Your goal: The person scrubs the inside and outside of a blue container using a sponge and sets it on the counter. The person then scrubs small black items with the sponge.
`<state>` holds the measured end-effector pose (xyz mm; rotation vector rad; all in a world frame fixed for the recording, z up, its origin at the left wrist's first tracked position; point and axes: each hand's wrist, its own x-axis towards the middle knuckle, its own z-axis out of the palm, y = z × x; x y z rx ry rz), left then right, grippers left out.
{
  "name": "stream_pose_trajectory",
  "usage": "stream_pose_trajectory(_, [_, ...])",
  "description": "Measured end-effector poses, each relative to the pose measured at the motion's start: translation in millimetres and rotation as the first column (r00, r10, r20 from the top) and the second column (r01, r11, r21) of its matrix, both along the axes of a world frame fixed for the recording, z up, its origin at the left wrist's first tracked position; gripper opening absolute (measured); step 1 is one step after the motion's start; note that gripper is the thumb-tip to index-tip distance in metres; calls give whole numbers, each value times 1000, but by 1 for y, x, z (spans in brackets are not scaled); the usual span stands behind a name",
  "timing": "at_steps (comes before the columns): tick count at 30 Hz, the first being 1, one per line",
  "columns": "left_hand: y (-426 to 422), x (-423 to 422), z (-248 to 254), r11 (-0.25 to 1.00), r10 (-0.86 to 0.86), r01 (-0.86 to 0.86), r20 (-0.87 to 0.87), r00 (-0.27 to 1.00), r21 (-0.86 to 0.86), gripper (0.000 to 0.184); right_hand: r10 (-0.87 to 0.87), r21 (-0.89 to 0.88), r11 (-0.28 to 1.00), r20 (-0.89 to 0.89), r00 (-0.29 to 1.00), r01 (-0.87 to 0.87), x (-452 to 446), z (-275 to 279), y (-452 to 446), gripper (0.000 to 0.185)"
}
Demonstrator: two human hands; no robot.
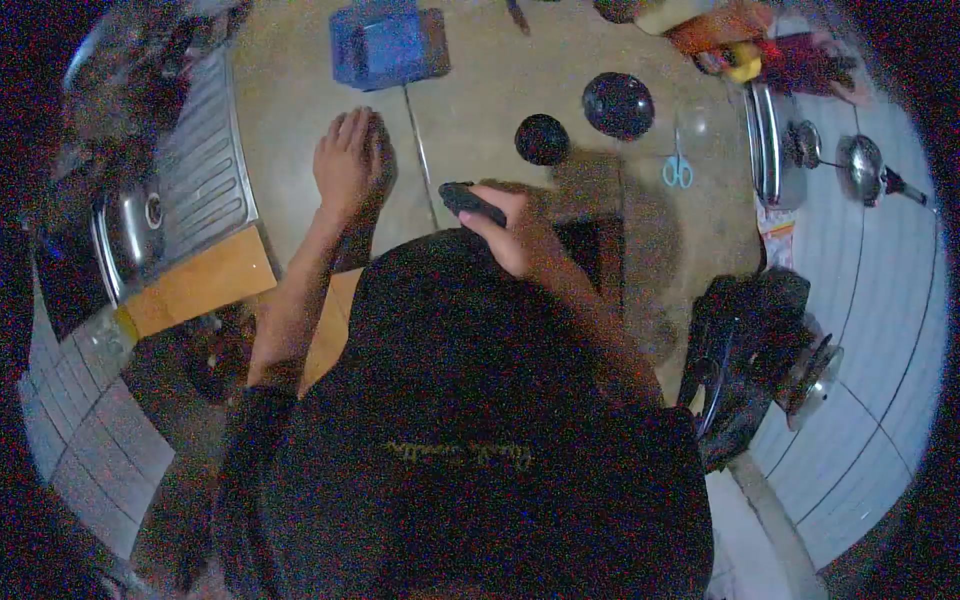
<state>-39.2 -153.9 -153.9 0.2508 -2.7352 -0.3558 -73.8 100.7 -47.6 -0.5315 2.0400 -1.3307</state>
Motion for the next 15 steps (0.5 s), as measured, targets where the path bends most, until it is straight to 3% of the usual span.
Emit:
stream_pose_trajectory(3, [-3,2,-10,997,-32,34,31,999,-66,37,45,76,997,-155,987,-34,5,-6,3,26])
stream_pose_trajectory(5, [-6,6,-9,996,-17,22,59,998,-92,37,6,46,999,-27,1000,-4,10,-2,2,26])
stream_pose_trajectory(7, [-7,7,-9,998,-28,33,90,996,-59,42,-34,19,999,-10,999,34,14,-4,5,26])
stream_pose_trajectory(9, [-3,5,15,981,-9,23,74,997,-190,42,-73,-13,997,3,997,73,17,-8,8,26])
stream_pose_trajectory(12, [13,-14,20,970,-115,125,59,992,-207,47,-151,-69,986,13,988,152,24,-7,19,29])
stream_pose_trajectory(13, [25,-25,25,955,-230,252,141,963,-159,47,-182,-50,983,-83,980,178,27,-1,23,30])
stream_pose_trajectory(15, [57,-55,36,815,-578,579,78,812,11,47,-212,-34,977,-190,959,209,26,4,30,31])
